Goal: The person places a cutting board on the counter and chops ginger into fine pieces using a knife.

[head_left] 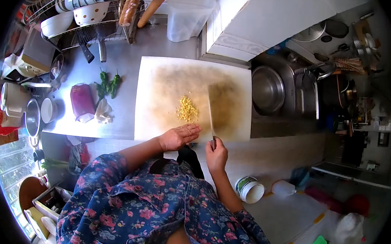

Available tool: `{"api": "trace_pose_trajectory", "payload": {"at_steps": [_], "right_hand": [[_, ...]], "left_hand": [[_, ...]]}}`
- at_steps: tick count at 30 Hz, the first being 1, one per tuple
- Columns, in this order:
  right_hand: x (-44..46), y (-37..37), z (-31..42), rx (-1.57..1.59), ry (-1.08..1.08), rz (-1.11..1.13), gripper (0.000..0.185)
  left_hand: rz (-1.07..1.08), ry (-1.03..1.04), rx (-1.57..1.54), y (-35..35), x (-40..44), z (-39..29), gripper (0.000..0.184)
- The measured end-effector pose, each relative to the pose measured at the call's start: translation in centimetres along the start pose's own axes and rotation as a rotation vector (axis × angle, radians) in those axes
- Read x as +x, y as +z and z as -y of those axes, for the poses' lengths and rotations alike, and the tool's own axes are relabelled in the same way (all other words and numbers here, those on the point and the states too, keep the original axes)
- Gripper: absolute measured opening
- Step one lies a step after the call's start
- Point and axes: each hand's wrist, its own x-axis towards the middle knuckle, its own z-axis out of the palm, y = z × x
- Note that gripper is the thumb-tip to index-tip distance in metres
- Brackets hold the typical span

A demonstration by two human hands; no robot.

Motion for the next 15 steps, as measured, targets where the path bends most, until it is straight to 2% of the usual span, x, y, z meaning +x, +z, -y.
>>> {"api": "trace_pose_trajectory", "payload": {"at_steps": [4, 5, 7, 8, 9, 10, 11, 13, 15], "right_hand": [[0.5, -0.2, -0.3, 0.090, -0.083, 0.029, 0.023], [0.6, -0.6, -0.4, 0.123, -0.090, 0.035, 0.023], [1.1, -2.8, -0.4, 0.191, -0.045, 0.190, 0.024], [1.6, -3.7, -0.7, 0.226, -0.022, 0.265, 0.025], [2.1, -4.2, -1.4, 0.228, -0.047, 0.354, 0.025], [2.5, -4.5, -2.2, 0.230, -0.071, 0.440, 0.026], [3.0, -4.8, -2.7, 0.232, -0.097, 0.526, 0.026], [3.9, -4.9, -2.6, 0.226, -0.144, 0.641, 0.026], [5.2, -4.6, -2.8, 0.153, -0.197, 0.804, 0.026]], "left_hand": [[-0.106, -0.106, -0.048, 0.0, 0.8, 0.7, 0.037], [-0.146, -0.203, -0.110, -0.3, 0.6, 0.5, 0.035], [-0.227, -0.403, -0.235, -2.5, 0.4, -0.9, 0.032], [-0.464, -0.398, -0.121, -2.9, 0.5, -0.9, 0.031], [-0.626, -0.669, -0.315, -4.2, 0.8, -2.2, 0.026], [-0.657, -0.776, -0.332, -5.8, 0.5, -2.8, 0.019], [-0.845, -0.805, -0.432, -5.2, -0.5, -2.4, 0.017], [-0.979, -0.941, -0.509, -6.7, -1.1, -3.8, 0.015], [-1.000, -0.996, -0.407, -7.3, -1.1, -4.4, 0.013]]}}
